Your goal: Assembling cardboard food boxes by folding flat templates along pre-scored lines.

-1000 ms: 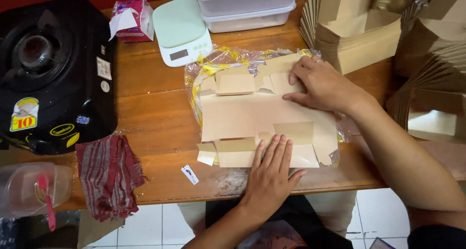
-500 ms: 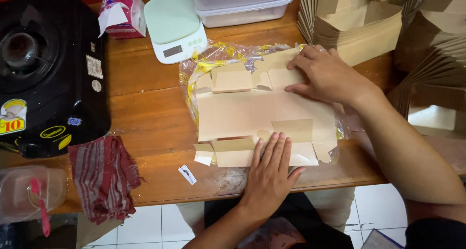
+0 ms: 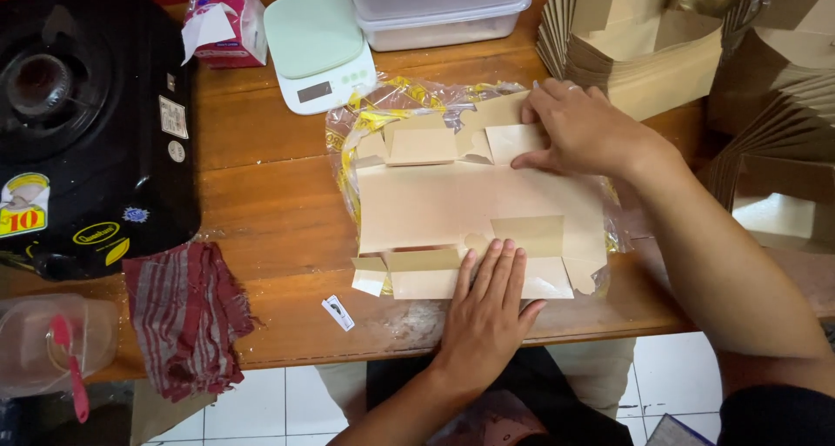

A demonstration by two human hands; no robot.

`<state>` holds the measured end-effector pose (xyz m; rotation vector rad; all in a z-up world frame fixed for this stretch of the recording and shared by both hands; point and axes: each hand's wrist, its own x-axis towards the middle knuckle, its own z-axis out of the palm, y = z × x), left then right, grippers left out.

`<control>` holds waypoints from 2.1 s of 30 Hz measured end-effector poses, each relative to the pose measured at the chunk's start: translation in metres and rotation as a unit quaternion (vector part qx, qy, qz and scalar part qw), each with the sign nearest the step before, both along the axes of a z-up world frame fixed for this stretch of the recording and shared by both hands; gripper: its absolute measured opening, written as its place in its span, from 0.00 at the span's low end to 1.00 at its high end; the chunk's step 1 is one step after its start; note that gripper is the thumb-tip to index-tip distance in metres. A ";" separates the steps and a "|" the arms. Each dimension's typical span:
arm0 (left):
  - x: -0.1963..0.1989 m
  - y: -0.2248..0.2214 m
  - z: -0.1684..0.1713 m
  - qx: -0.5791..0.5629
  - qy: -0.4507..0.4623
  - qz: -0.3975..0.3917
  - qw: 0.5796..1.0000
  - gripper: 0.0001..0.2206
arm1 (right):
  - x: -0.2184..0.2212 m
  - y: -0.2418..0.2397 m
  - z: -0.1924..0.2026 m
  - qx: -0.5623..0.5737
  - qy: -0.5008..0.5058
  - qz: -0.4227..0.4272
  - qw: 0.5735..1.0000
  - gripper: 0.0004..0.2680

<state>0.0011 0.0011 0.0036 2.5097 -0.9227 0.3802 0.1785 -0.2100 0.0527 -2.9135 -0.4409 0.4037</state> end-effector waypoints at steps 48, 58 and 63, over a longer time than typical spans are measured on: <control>0.076 -0.015 0.002 -0.018 -0.040 0.050 0.998 0.33 | -0.087 -0.002 -0.020 -0.042 -0.274 0.062 0.959 0.19; 0.092 0.009 0.000 0.028 -0.044 -0.031 0.998 0.32 | -0.036 -0.032 -0.026 -0.003 -0.196 0.096 0.976 0.11; 0.090 0.010 0.001 0.024 -0.032 -0.032 0.999 0.32 | -0.024 -0.029 -0.018 -0.078 -0.136 0.097 0.983 0.14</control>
